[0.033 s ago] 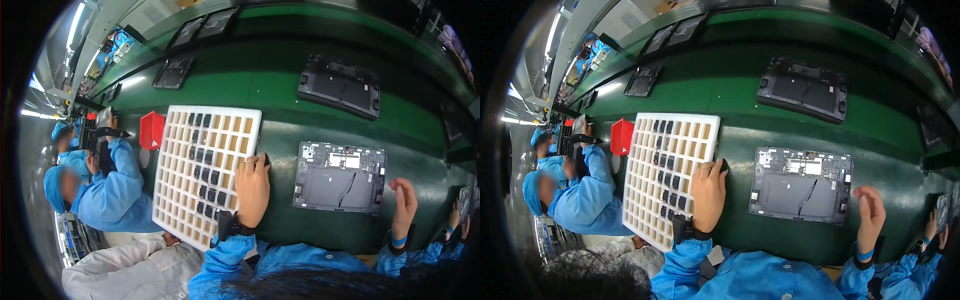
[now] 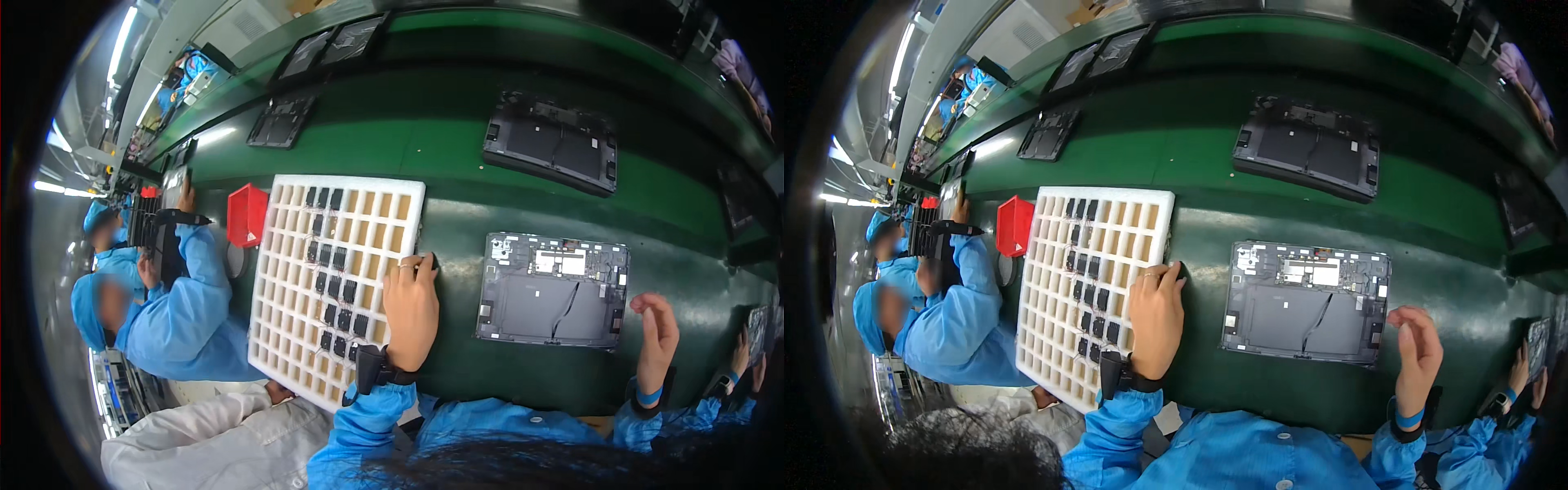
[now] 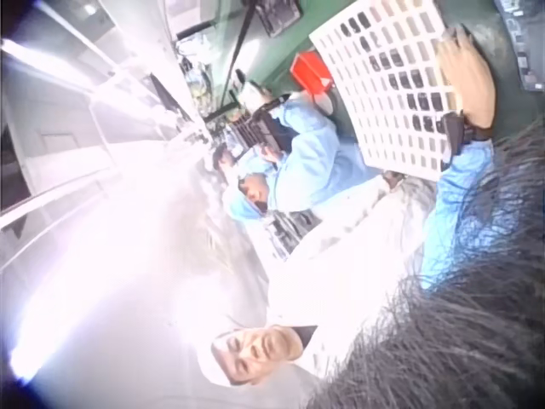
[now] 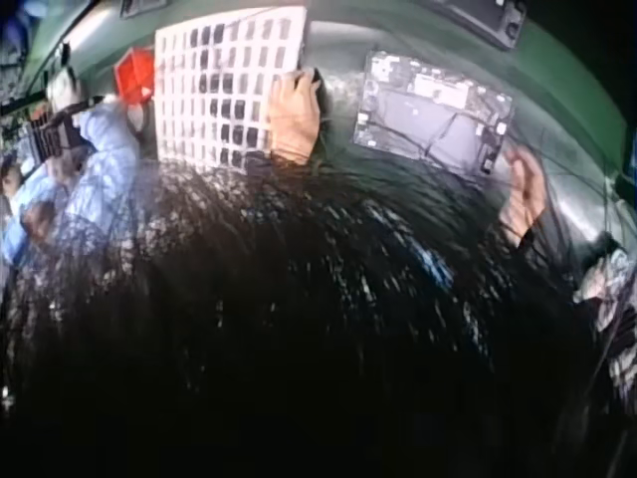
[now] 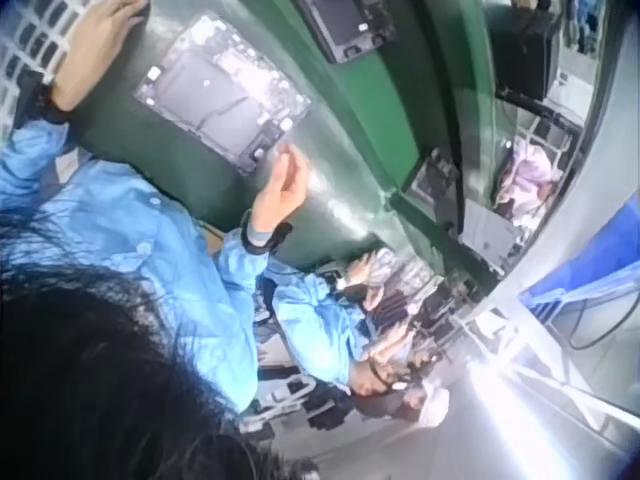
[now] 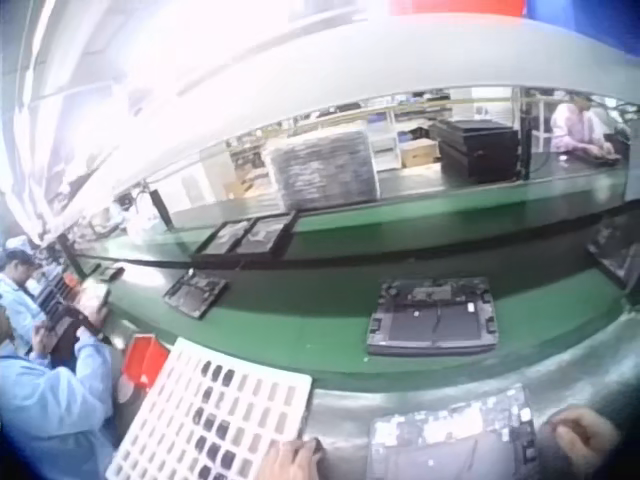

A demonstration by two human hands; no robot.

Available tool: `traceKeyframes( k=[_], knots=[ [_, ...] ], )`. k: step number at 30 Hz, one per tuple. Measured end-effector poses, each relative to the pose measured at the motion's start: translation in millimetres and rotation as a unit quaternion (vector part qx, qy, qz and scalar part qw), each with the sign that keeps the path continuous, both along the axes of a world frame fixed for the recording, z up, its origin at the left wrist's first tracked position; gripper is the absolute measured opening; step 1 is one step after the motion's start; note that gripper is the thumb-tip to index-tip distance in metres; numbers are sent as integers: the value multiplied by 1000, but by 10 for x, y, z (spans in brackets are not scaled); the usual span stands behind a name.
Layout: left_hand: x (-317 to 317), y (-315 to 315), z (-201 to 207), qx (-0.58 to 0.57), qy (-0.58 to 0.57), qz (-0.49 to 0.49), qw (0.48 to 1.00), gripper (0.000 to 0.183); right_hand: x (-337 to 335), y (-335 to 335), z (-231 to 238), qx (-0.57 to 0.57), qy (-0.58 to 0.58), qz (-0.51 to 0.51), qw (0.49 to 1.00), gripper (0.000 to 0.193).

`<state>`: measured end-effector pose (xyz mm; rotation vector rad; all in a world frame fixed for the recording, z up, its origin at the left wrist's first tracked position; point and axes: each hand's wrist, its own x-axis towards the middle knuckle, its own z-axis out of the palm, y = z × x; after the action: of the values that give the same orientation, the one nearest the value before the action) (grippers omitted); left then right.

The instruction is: Installing internal components, batteries, and ribbon cables into tablet computer chassis on an assembly line.

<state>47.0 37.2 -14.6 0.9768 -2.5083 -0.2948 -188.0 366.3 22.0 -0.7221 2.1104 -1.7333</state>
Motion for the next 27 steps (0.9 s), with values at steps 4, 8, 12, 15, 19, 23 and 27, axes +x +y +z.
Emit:
traceKeyframes(
  k=[4, 8, 12, 15, 19, 23, 27],
  knots=[
    [-56, -21, 26, 24, 50, -1, 998, 12, 251, -132, 144, -36, -29, 20, 999, 23],
    [-60, -73, 29, 35, 103, 9, 994, 16, 358, -351, 191, -61, -46, 69, 995, 25],
    [-122, -86, 29, 72, 141, 15, 987, 20, 530, -575, 221, -59, -87, 114, 988, 28],
    [-101, -146, -58, 75, 169, 5, 983, 24, 792, -804, 162, -59, -159, 161, 972, 27],
    [-177, -129, -52, 101, 242, 10, 965, 23, 1052, -1190, 20, -36, -109, 231, 966, 19],
    [-203, 136, 213, 363, 412, 53, 834, 22, 1252, -1972, 39, -28, 16, 170, 985, 33],
    [-57, 225, 266, 444, 447, 57, 774, 26, 1106, -2270, -151, -69, 1, 177, 982, 38]
  ],
)
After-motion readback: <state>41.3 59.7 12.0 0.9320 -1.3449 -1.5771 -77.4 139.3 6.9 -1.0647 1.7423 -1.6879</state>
